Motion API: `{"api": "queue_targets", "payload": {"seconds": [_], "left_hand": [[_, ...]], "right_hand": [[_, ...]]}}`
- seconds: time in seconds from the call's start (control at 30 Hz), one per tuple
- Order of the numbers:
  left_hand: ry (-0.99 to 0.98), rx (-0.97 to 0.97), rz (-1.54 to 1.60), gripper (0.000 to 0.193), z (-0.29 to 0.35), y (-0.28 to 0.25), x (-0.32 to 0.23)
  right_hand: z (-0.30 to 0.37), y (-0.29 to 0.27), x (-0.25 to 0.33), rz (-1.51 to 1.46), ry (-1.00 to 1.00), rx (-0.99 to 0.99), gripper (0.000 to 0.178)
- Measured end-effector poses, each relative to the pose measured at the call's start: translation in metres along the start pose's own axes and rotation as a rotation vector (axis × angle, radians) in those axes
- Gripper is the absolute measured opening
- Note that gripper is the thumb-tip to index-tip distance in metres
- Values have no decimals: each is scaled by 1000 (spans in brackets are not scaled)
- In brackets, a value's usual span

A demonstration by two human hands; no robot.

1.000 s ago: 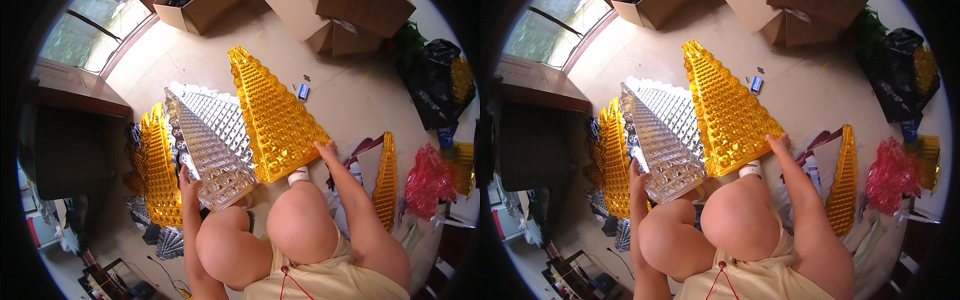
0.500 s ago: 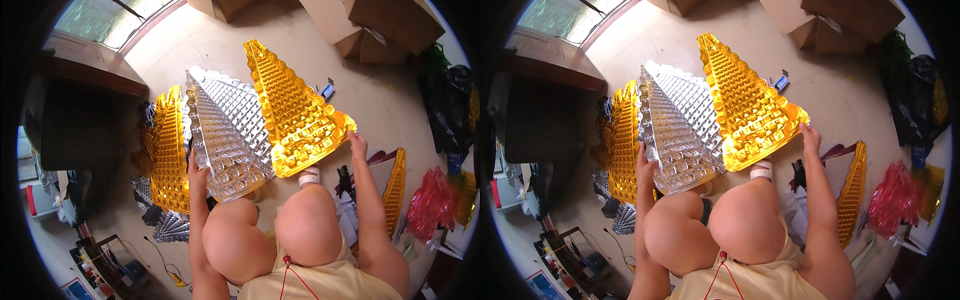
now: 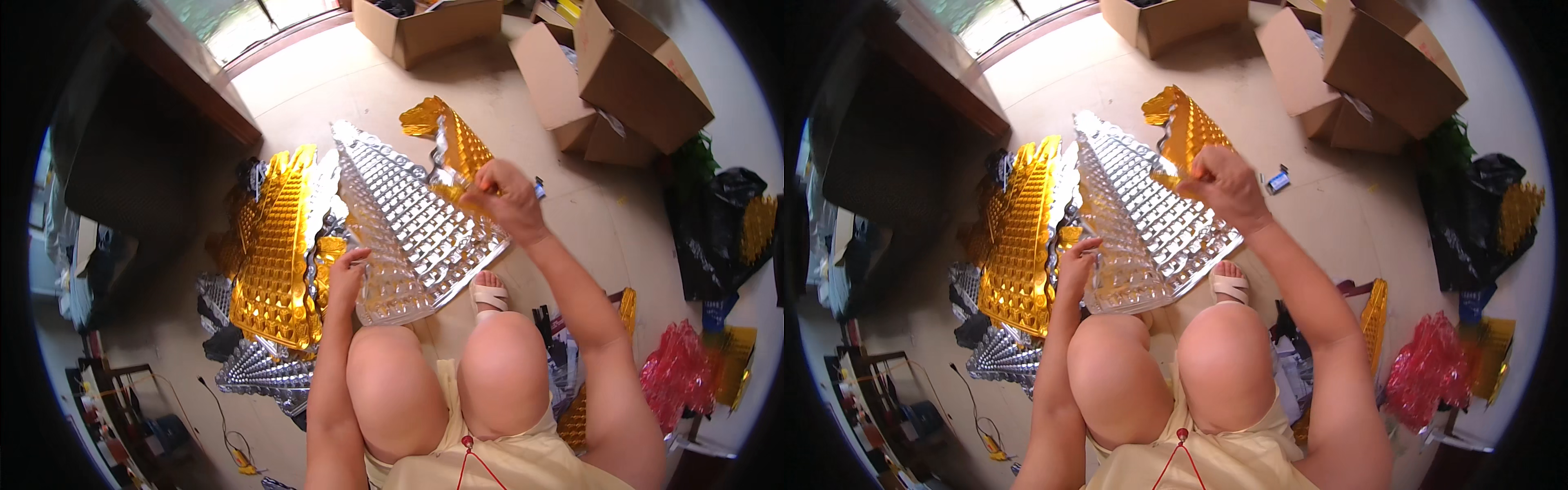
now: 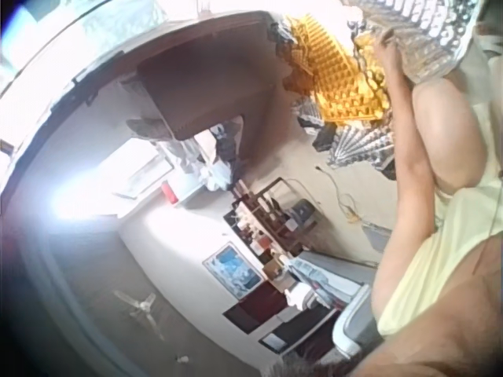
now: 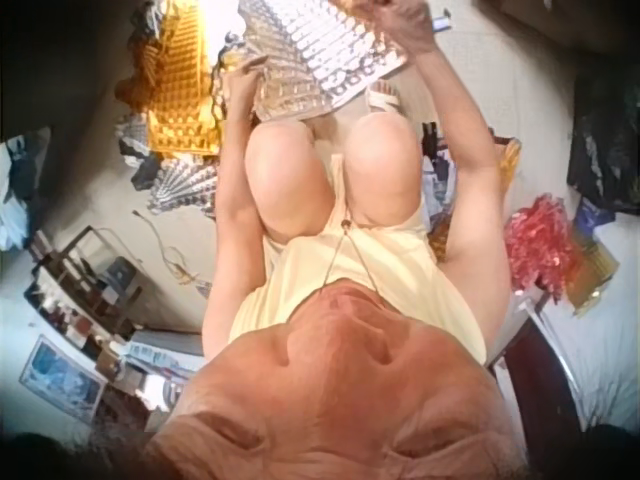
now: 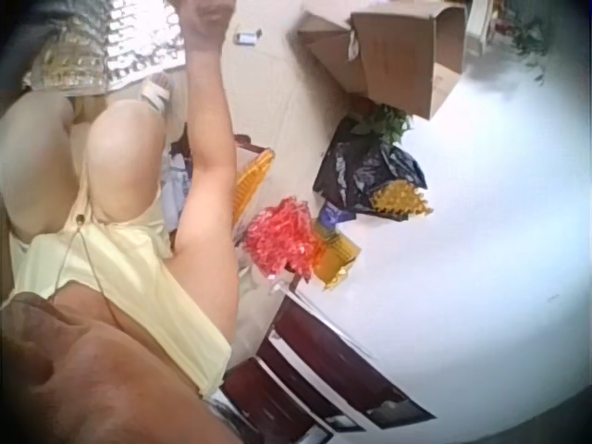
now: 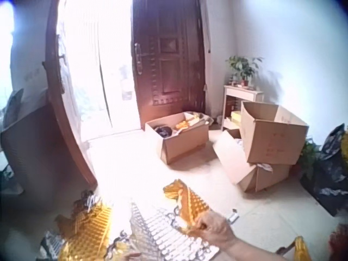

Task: The person uses a stapler to join together gold and silver decorative plastic panels while sitting on the floor, and later refills the stapler with a row of staples from a small box.

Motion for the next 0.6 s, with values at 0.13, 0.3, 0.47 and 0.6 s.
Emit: {"api": "queue_targets", "payload": {"seconds": [0.13,0.3,0.47,0.6], "left_hand": [[-73,76,161,30,1,16,3],[-180,109,192,42,7,36,0],[-135,131,86,40,-10,39,35],[-142,94,67,42,-12,38,48]], "right_hand": [[53,82,-19,-228,258,142,38],[85,128,-6,-313,227,323,41],[80,134,-6,-266,363,371,21],[89,57,-80,-245,672,-227,27]]}}
Point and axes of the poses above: each hand's wrist, its own z-axis away from the middle knuckle, its own y-axis out of the palm, x = y × z, the point moved 10 cm from there along -z, towards the middle knuckle, and after that the axes turned 14 degrees about -y, right-handed, at the moved point
